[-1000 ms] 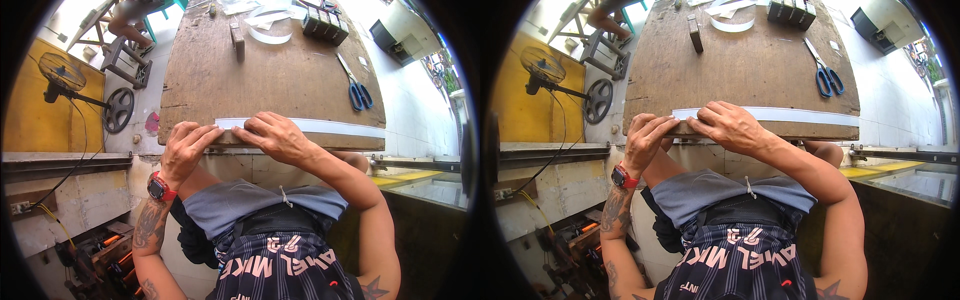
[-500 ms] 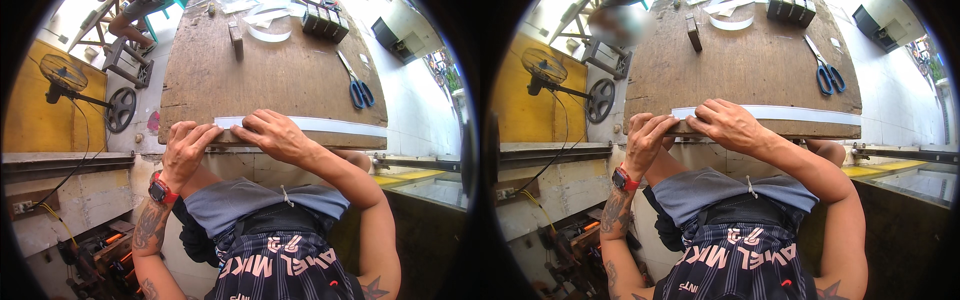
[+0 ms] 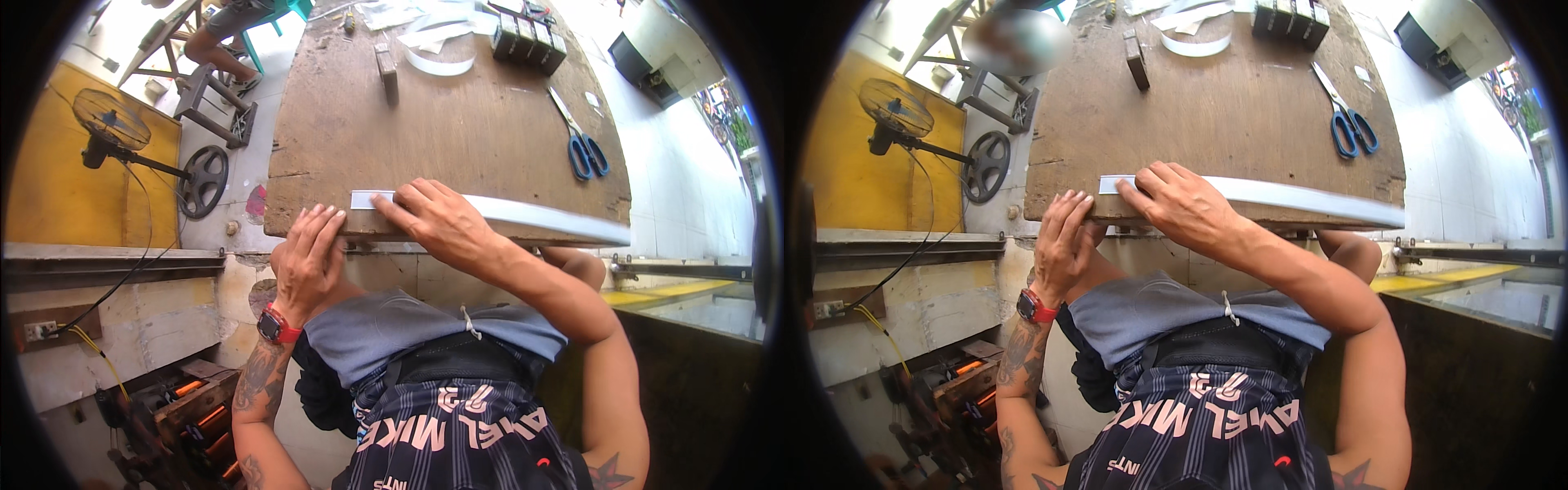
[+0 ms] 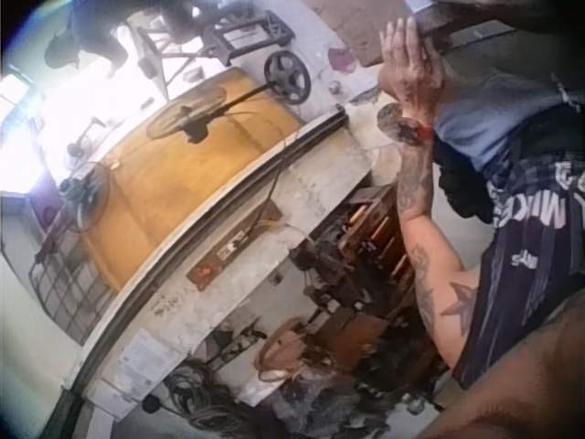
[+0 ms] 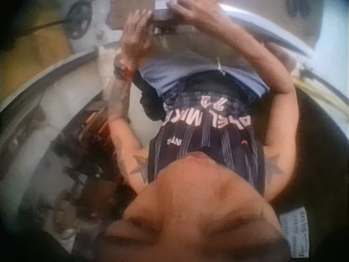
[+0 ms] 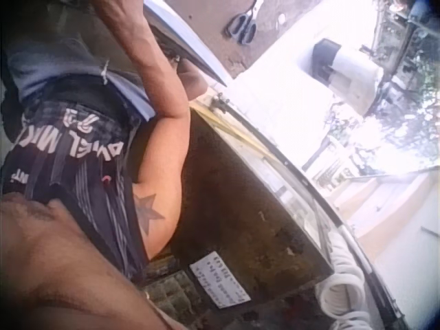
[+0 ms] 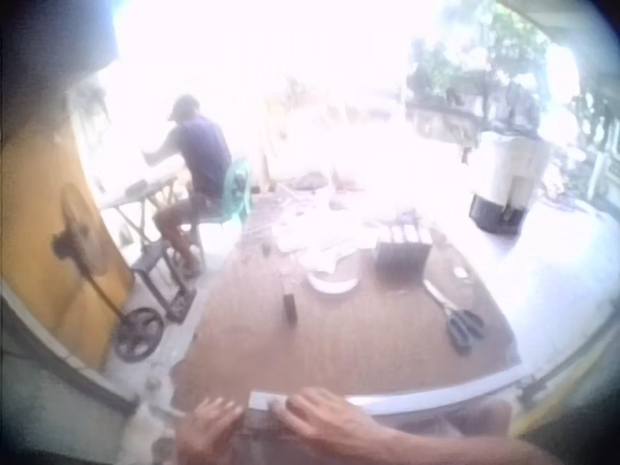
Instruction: The person cuts a white strip into small rectangular pieces using scissors and places them into the slots of a motor stator core. The person repeats this process to fill multiple slots.
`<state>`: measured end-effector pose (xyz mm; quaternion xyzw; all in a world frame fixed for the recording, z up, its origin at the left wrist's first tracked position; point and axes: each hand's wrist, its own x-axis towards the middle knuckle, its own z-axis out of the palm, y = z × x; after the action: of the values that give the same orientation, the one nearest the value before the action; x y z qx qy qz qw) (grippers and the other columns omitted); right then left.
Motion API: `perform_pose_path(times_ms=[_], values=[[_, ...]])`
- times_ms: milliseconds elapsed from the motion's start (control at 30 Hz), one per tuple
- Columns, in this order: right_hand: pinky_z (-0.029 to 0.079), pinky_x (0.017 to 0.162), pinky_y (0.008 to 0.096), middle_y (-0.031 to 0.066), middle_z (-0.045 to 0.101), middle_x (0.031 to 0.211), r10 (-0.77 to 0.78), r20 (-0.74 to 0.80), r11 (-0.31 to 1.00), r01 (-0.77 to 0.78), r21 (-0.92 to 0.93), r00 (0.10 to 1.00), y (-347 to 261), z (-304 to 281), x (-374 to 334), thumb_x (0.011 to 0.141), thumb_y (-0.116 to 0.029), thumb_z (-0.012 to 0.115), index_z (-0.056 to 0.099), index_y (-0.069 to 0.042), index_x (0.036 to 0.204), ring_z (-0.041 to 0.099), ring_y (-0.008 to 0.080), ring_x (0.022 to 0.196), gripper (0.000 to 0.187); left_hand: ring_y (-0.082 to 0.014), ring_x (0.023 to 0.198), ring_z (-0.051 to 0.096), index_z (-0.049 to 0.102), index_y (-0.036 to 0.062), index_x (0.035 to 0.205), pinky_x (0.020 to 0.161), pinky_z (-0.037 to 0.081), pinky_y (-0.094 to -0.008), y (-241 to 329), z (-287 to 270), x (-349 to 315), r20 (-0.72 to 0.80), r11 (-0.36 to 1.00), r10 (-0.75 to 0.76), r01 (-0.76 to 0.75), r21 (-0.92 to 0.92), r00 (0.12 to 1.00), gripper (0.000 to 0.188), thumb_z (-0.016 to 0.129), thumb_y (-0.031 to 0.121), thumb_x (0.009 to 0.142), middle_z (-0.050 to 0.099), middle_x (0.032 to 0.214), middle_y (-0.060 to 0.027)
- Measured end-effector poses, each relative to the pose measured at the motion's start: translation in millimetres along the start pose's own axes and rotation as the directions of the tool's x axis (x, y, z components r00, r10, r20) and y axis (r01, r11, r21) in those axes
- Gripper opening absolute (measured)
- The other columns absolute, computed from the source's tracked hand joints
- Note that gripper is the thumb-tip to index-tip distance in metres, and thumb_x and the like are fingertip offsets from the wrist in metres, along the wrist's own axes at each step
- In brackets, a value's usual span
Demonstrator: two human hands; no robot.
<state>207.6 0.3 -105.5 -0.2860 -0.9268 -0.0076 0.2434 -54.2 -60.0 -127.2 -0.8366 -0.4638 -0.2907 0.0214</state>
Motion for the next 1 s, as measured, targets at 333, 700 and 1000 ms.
perform_pose_path(times_ms=[333, 700, 1000], values=[[0.056, 0.091, 0.0360, 0.0101, 0.065, 0.101, -0.055, -0.048, 0.996, 0.058, 0.068, 0.997, -6, 17, 25, 0.088, -0.011, 0.067, 0.068, -0.001, 0.107, 0.066, 0.0245, 0.100, 0.021, -0.0327, 0.132, 0.062, 0.062, -0.0007, 0.140, 0.114, 0.052, -0.0461, -16, -4, 11, 0.138, 0.961, 0.275, -0.276, -0.013, 0.952, 0.057, 0.074, 0.008, 0.084, 0.065, 0.138, -0.0174], [0.058, 0.090, 0.0336, 0.0055, 0.064, 0.097, -0.150, -0.023, 0.989, 0.149, -0.019, 0.988, 17, -13, -11, 0.087, -0.015, 0.067, 0.068, -0.004, 0.115, 0.067, 0.0207, 0.093, 0.029, -0.0273, 0.122, 0.062, 0.065, 0.0083, 0.141, 0.108, 0.054, -0.0407, -13, 4, 14, 0.099, 0.977, 0.211, -0.211, -0.013, 0.972, 0.065, 0.075, 0.012, 0.078, 0.065, 0.129, -0.0092], [0.058, 0.085, 0.0344, 0.0053, 0.063, 0.099, -0.109, 0.012, 0.994, 0.109, 0.011, 0.994, 16, -11, -9, 0.088, -0.015, 0.067, 0.068, -0.007, 0.124, 0.066, 0.0216, 0.094, 0.037, -0.0278, 0.121, 0.058, 0.063, 0.0074, 0.139, 0.109, 0.049, -0.0427, -2, 6, 20, 0.126, 0.993, 0.111, -0.114, 0.021, 0.986, 0.065, 0.077, 0.017, 0.076, 0.062, 0.126, -0.0096]])
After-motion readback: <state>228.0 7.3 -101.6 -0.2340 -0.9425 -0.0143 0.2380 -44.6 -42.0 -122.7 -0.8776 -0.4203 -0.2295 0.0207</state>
